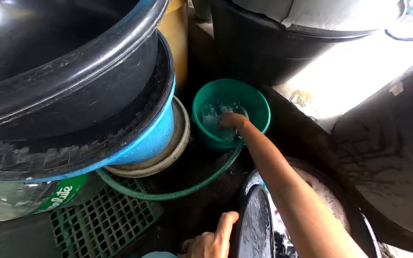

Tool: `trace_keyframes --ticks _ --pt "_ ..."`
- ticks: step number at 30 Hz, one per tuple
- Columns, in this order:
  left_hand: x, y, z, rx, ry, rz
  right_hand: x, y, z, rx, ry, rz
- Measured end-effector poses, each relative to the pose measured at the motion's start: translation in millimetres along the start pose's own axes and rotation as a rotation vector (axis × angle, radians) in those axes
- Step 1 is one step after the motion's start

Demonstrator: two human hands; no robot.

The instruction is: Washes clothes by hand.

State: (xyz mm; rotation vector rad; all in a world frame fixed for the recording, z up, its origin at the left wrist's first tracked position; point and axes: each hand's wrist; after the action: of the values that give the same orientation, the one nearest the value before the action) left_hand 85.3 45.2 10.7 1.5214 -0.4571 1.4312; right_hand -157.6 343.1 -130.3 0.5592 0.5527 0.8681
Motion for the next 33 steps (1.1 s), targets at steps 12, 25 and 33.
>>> trace_keyframes --ticks 12,25,33 --pt "3.9 1.7 2.9 0.018 0.014 -0.024 -19.7 -19.8 29.6 0.174 -0.012 0.211" --pt "6.1 2.8 4.4 0.047 0.087 -0.081 -11.4 -29.7 106.8 0.509 0.061 0.042" --pt "7.3 -0.3 3.0 0.077 0.097 -0.086 1.6 -24.6 179.9 0.705 0.222 -0.005"
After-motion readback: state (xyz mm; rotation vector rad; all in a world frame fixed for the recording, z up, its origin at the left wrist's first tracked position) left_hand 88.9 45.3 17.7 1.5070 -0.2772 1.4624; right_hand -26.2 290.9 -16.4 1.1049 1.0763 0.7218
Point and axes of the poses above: each hand's wrist, its own z-axis away from the middle knuckle, its own y-axis out of the back of the hand, x = y × z, and after that the axes turned 11 degrees about -y, right-handed
